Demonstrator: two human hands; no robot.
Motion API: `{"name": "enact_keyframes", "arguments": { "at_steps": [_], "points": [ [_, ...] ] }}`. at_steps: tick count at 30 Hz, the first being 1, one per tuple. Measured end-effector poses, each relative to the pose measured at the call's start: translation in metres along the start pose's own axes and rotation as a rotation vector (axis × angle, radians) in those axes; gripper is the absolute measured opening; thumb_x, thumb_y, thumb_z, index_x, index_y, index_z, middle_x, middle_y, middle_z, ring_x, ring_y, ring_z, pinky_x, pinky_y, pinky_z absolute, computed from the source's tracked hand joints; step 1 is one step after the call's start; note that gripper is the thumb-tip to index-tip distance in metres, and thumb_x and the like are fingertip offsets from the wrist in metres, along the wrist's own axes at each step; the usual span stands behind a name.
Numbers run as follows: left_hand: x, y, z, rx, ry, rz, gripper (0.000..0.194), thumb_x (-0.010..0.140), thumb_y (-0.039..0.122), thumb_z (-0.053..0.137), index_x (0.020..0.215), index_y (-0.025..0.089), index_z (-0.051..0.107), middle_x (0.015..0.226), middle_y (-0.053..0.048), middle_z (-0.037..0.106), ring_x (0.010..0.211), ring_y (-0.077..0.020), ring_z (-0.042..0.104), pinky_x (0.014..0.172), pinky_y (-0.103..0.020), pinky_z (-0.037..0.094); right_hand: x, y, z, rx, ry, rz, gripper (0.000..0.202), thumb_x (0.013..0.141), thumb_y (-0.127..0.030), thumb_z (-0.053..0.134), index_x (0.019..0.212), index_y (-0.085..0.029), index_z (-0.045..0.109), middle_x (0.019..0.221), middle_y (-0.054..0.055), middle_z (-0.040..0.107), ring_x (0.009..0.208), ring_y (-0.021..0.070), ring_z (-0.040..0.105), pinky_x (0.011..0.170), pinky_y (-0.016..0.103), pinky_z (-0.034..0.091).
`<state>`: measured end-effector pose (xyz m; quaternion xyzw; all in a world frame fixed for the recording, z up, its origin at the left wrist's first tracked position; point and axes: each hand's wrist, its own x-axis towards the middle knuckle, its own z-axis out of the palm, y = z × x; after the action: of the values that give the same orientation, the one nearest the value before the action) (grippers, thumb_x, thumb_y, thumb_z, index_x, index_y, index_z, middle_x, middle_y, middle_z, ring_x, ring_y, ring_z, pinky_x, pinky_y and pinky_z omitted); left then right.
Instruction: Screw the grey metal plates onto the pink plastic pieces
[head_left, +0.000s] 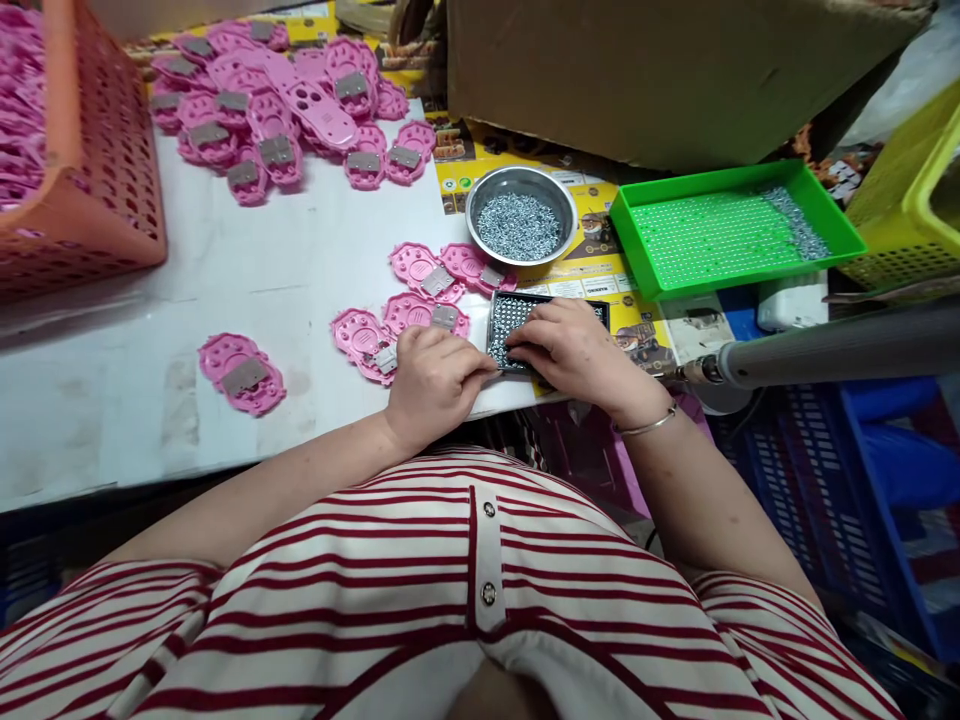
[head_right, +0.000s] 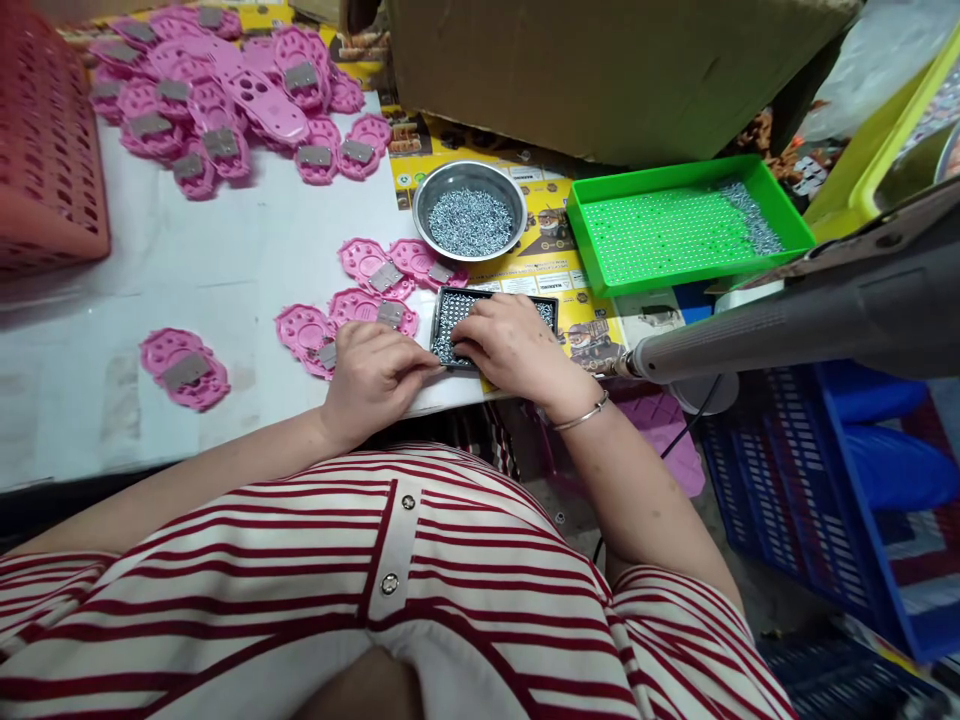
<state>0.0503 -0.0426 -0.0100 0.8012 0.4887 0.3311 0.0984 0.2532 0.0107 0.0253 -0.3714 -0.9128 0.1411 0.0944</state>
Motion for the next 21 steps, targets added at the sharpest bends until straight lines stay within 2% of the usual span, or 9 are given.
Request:
{"name": "enact_keyframes", "arguments": {
  "at_steps": [4,7,9,11,13,17,21],
  "points": [
    [0.000,0.000,0.000,-0.001,0.003,-0.002,0.016,0.091,0.025,0.064,0.078,0.024,0.072,0.077,0.001,0.074,0.080,-0.0200,0.059,0.087,-0.042,0.034,0.000,0.002,-0.003,0.042,-0.010,-0.067,0.021,0.094,-0.029,0.053,0.097,-0.019,0.072,0.087,0.006,0.065,0.085,0.0186,0.051,0.078,0.033,0.032],
    [0.000,0.001,-0.001,-0.011,-0.013,-0.021,0.016,0.091,0.027,0.064,0.079,0.024,0.073,0.078,0.001,0.074,0.081,-0.0199,0.058,0.088,-0.042,0.033,-0.012,0.013,-0.021,-0.002,0.013,0.042,0.023,0.091,-0.034,0.059,0.101,-0.017,0.071,0.091,0.009,0.067,0.087,0.0198,0.054,0.077,0.032,0.035],
    [0.000,0.001,-0.001,-0.017,-0.012,-0.022,0.016,0.091,0.027,0.063,0.078,0.025,0.073,0.079,0.000,0.074,0.081,-0.0200,0.059,0.089,-0.042,0.033,-0.020,0.019,-0.032,-0.026,-0.070,0.130,0.020,0.087,-0.032,0.064,0.098,-0.017,0.072,0.090,0.008,0.068,0.084,0.0195,0.056,0.075,0.031,0.035],
    [0.000,0.001,-0.001,-0.021,-0.005,-0.018,0.017,0.091,0.026,0.063,0.077,0.025,0.073,0.079,0.000,0.074,0.080,-0.0200,0.059,0.088,-0.042,0.033,-0.023,0.021,-0.036,-0.019,-0.153,0.156,0.015,0.086,-0.028,0.065,0.094,-0.018,0.072,0.087,0.007,0.070,0.081,0.0187,0.057,0.074,0.031,0.035],
    [0.000,0.001,-0.001,-0.026,-0.009,-0.024,0.016,0.091,0.026,0.063,0.078,0.025,0.072,0.079,0.001,0.074,0.080,-0.0202,0.059,0.088,-0.043,0.033,-0.020,0.016,-0.033,0.015,-0.168,0.127,0.014,0.087,-0.026,0.063,0.092,-0.018,0.073,0.086,0.006,0.070,0.080,0.0180,0.058,0.074,0.030,0.035],
    [0.000,0.000,-0.001,-0.018,-0.032,-0.039,0.014,0.090,0.027,0.064,0.079,0.026,0.072,0.080,0.001,0.075,0.082,-0.0210,0.059,0.088,-0.043,0.034,-0.004,0.004,-0.017,0.065,-0.079,0.054,0.019,0.090,-0.030,0.059,0.095,-0.019,0.072,0.086,0.006,0.069,0.084,0.0181,0.057,0.077,0.032,0.033],
    [0.000,0.000,-0.001,-0.011,-0.031,-0.034,0.015,0.091,0.026,0.063,0.079,0.026,0.072,0.079,0.001,0.074,0.082,-0.0206,0.060,0.088,-0.043,0.034,0.002,0.002,-0.012,0.049,-0.074,0.014,0.018,0.092,-0.030,0.056,0.091,-0.021,0.073,0.089,0.006,0.067,0.087,0.0190,0.054,0.078,0.033,0.030]
  ]
}}
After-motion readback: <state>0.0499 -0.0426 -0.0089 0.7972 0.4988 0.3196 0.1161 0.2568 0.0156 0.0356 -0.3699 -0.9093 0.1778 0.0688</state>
